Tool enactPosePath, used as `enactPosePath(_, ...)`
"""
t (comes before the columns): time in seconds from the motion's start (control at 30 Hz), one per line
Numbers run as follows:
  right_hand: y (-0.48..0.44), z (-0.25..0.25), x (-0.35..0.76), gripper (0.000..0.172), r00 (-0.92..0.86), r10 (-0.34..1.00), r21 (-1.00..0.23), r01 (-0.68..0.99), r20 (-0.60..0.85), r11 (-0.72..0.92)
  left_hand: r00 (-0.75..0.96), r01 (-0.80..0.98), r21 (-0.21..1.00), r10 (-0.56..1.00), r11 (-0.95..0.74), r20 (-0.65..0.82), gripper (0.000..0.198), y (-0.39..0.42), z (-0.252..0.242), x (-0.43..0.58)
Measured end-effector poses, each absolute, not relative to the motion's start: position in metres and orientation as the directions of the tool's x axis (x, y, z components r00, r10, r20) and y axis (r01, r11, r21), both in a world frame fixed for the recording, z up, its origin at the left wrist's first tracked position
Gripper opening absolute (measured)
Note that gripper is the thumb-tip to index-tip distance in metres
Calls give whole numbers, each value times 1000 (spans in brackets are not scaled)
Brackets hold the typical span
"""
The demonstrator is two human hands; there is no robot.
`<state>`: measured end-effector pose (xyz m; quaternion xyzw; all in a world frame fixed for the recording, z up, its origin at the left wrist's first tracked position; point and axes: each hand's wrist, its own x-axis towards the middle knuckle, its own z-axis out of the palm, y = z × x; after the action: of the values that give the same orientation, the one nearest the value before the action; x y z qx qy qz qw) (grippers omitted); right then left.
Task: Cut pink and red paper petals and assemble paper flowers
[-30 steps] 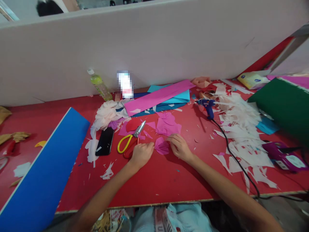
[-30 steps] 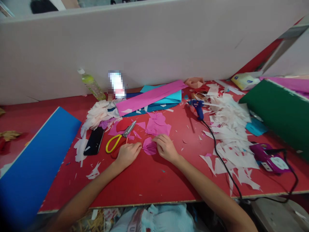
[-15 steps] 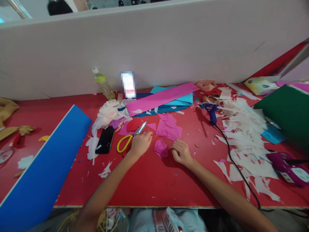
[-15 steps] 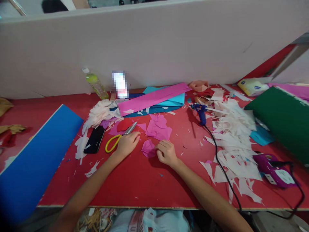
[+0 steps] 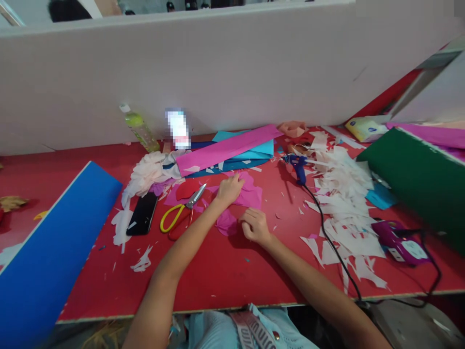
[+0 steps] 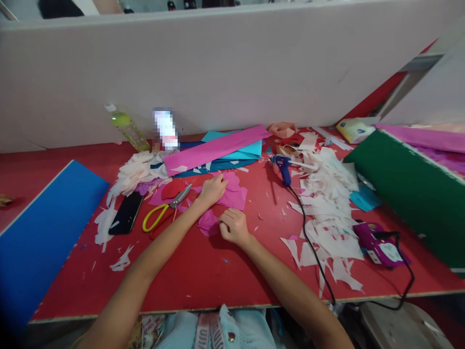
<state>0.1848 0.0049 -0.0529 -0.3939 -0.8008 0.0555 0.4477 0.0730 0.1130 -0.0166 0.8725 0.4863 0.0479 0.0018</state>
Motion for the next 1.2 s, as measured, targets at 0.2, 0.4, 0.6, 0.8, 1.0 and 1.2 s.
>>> enactPosePath(0.2, 6, -53, 186, 23, -246, 692, -489, 552, 679, 676, 558, 823, 81, 827, -562, 69, 28, 117, -13, 72)
enactPosePath(0.4, 6, -50, 186, 24, -205, 718, -555, 508, 665, 659, 522, 796, 256, 837, -548, 166, 24, 109, -1, 64)
enactPosePath(0.6, 7, -50, 186, 23, -164, 731, -570, 522, 663, 634, 367, 729, 480, 871, -487, 327, 18, 88, 16, 25)
enactPosePath(0.8, 7, -50, 187, 23, -144, 761, -614, 506, 633, 606, 233, 949, 180, 960, -260, 157, 26, 48, 16, -16)
enactPosePath(1.0, 8, -50, 187, 23, -150, 739, -590, 508, 657, 627, 246, 958, 176, 965, -228, -88, 17, -7, 0, -13)
enactPosePath(1.2, 6, -52, 187, 23, -171, 751, -601, 498, 638, 625, 185, 970, 180, 974, -161, -130, 14, -25, -8, -6)
